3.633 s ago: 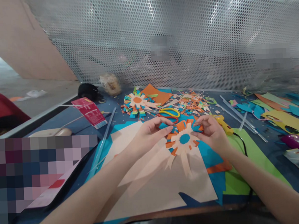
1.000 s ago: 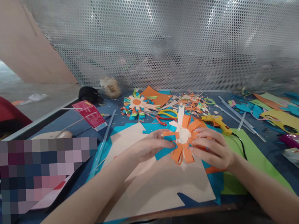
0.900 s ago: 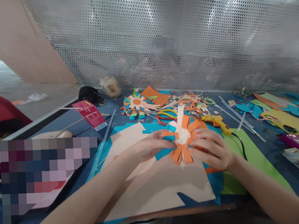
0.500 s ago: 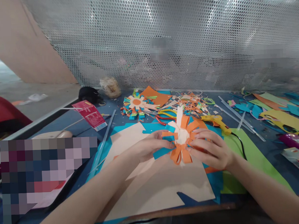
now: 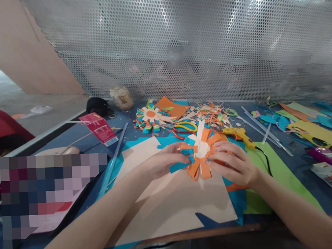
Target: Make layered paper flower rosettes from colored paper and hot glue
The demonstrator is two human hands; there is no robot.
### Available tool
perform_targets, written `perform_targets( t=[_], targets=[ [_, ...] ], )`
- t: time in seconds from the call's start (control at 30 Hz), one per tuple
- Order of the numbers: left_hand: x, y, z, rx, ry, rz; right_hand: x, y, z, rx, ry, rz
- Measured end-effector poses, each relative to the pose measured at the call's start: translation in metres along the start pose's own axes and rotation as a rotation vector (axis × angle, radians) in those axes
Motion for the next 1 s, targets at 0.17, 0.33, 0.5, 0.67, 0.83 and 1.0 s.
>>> perform_targets(
  t=[0.17,0.33,0.5,0.67,0.83,1.0],
  targets=[
    [0.002,0.001,0.002,0.033,-0.002,0.018,0.000,-0.001,0.002,0.011,-0.019,0.001],
    [0.000,-0.002,0.001,0.073,-0.024,0.049,0.002,-0.001,0.003,0.000,0.005,-0.008],
    [0.000,-0.003,0.000,0.061,-0.018,0.052,0.002,0.000,0.003,0.014,-0.002,-0.021],
    [-0.001,0.012,0.008,-0.117,-0.071,0.030,-0.005,-0.002,-0.003,0.058,-0.040,-0.116],
    [-0.020,0.034,0.010,-0.392,-0.483,0.187,-0.025,-0.011,-0.021,0.095,-0.287,-0.143],
    [-0.029,0.024,0.000,-0.318,-0.650,0.237,-0.052,-0.017,-0.048,-0.057,-0.697,-0.026]
  ],
)
Point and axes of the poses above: each hand's wrist, its own z-axis towards the middle knuckle, its own y-axis out of the back of the hand, x = y × z, the point moved 4 cm from there along z, towards the middle knuckle, and after that the axes turned 10 degrees about y, right-handed, at the moved point
